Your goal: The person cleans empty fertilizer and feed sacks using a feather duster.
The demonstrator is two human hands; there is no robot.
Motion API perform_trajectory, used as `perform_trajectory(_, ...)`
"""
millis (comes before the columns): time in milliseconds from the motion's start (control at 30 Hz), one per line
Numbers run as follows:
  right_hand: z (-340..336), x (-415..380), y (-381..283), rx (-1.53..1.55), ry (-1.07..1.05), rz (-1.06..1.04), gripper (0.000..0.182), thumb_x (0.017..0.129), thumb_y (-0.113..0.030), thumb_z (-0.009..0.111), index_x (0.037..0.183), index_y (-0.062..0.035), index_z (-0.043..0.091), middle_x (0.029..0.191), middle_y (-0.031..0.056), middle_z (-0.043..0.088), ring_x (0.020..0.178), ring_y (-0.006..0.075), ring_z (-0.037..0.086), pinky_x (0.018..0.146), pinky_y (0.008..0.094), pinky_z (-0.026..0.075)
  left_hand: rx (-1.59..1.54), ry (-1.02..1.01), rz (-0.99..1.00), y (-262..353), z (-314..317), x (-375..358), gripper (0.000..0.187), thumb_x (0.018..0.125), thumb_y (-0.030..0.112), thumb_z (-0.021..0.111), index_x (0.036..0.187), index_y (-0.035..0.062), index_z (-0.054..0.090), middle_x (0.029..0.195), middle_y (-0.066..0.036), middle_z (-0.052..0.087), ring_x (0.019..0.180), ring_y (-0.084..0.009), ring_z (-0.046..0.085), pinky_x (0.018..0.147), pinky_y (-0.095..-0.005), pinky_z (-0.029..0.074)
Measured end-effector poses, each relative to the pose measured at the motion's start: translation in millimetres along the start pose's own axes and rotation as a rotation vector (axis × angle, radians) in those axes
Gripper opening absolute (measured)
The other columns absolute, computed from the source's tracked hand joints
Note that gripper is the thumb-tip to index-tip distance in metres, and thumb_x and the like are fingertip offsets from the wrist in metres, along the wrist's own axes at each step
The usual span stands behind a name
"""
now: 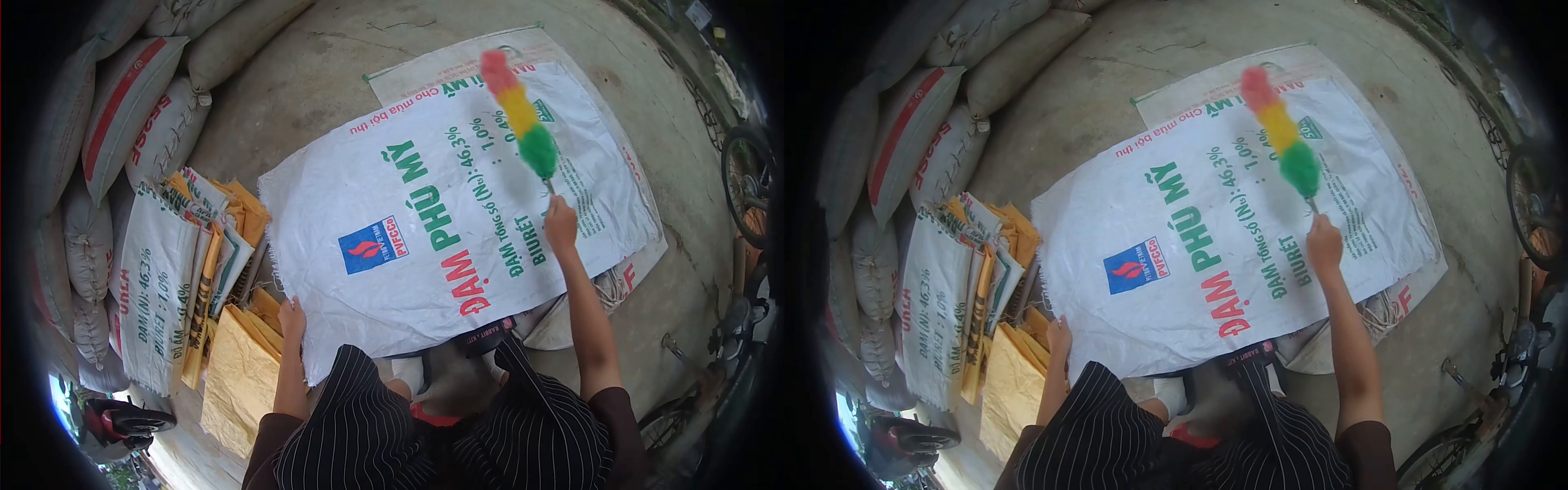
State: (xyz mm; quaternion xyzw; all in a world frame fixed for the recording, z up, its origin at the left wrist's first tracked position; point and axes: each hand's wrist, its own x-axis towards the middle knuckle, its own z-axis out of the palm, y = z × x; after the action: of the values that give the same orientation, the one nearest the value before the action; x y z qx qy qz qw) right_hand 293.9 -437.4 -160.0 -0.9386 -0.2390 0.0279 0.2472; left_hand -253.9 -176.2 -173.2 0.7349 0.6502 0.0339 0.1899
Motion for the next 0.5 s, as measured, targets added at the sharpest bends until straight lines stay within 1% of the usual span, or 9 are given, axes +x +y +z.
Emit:
perform_trajectory(33, 21, -23, -41, 0.069, -0.091, -0.176, 0.026, 0.089, -0.023, 0.041, 0.077, -0.002, 0.05, 0.062, 0.0215, 0.056, 0.061, 0.0413, 0.056, 0.054, 0.0485, 0.043, 0.004, -0.019, -0.025, 4, -1, -1, 0.033, 0.087, 0.024, 0.046, 0.081, -0.0072, 0.055, 0.08, -0.028, 0.056, 0.08, -0.044, 0.054, 0.068, -0.0475, 0.042)
perform_trajectory(100, 65, -73, -112, 0.1, -0.32, -0.448, 0.019, 0.087, -0.02, 0.041, 0.08, -0.0044, 0.05, 0.06, 0.017, 0.057, 0.055, 0.035, 0.058, 0.053, 0.0462, 0.045, 0.008, -0.038, -0.041, 8, -3, -2, 0.029, 0.087, 0.02, 0.046, 0.086, -0.0072, 0.054, 0.086, -0.029, 0.056, 0.083, -0.0447, 0.054, 0.071, -0.0472, 0.042)
perform_trajectory(167, 87, -112, -158, 0.001, -0.495, -0.669, 0.011, 0.082, -0.014, 0.044, 0.08, -0.0044, 0.05, 0.063, 0.0144, 0.059, 0.058, 0.0304, 0.06, 0.051, 0.0435, 0.046, 0.034, -0.042, -0.061, 6, 0, -4, 0.028, 0.087, 0.019, 0.046, 0.09, -0.0077, 0.054, 0.089, -0.029, 0.056, 0.085, -0.0442, 0.054, 0.072, -0.0467, 0.042)
perform_trajectory(267, 99, -110, -150, -0.028, -0.552, -0.671, 0.009, 0.08, -0.011, 0.044, 0.082, -0.0043, 0.049, 0.064, 0.0137, 0.059, 0.06, 0.0299, 0.061, 0.051, 0.0431, 0.046, 0.049, -0.043, -0.039, 1, 3, -5, 0.027, 0.087, 0.017, 0.045, 0.093, -0.0079, 0.054, 0.092, -0.028, 0.056, 0.088, -0.0436, 0.053, 0.074, -0.0457, 0.042)
perform_trajectory(300, 89, -87, -137, -0.081, -0.628, -0.562, 0.01, 0.081, -0.012, 0.045, 0.085, -0.0037, 0.049, 0.067, 0.0167, 0.059, 0.061, 0.0331, 0.06, 0.053, 0.0447, 0.046, 0.054, -0.041, -0.03, -3, 5, -3, 0.027, 0.087, 0.017, 0.045, 0.093, -0.0079, 0.054, 0.092, -0.028, 0.056, 0.088, -0.0436, 0.053, 0.074, -0.0457, 0.042)
perform_trajectory(333, 91, -62, -106, -0.09, -0.456, -0.494, 0.011, 0.082, -0.013, 0.043, 0.086, -0.0038, 0.049, 0.068, 0.0168, 0.059, 0.062, 0.0342, 0.06, 0.055, 0.0456, 0.047, 0.063, -0.026, -0.037, -8, 9, -1, 0.027, 0.087, 0.017, 0.045, 0.095, -0.0075, 0.053, 0.093, -0.028, 0.056, 0.089, -0.0432, 0.053, 0.075, -0.0452, 0.042)
perform_trajectory(400, 58, -2, -45, -0.187, -0.234, -0.228, 0.015, 0.085, -0.014, 0.039, 0.084, -0.0035, 0.05, 0.07, 0.019, 0.059, 0.066, 0.036, 0.06, 0.058, 0.0457, 0.048, 0.074, -0.014, -0.046, -11, 9, -1, 0.026, 0.087, 0.016, 0.045, 0.096, -0.0071, 0.053, 0.094, -0.027, 0.056, 0.09, -0.0429, 0.053, 0.076, -0.0448, 0.042)
perform_trajectory(467, 2, 50, 28, -0.216, -0.038, 0.143, 0.023, 0.086, -0.018, 0.038, 0.087, -0.0028, 0.055, 0.082, 0.0215, 0.061, 0.079, 0.0385, 0.059, 0.068, 0.0466, 0.048, 0.018, -0.04, -0.065, 0, 4, -5, 0.026, 0.087, 0.016, 0.045, 0.098, -0.0066, 0.053, 0.096, -0.026, 0.056, 0.091, -0.0422, 0.052, 0.078, -0.0444, 0.041)
perform_trajectory(500, -20, 70, 75, -0.18, 0.027, 0.38, 0.026, 0.085, -0.019, 0.039, 0.093, -0.004, 0.059, 0.09, 0.0221, 0.061, 0.086, 0.0391, 0.058, 0.074, 0.0467, 0.046, 0.01, -0.042, -0.066, 2, 4, -6, 0.026, 0.087, 0.016, 0.045, 0.098, -0.0066, 0.053, 0.096, -0.026, 0.056, 0.091, -0.0422, 0.052, 0.078, -0.0444, 0.041)
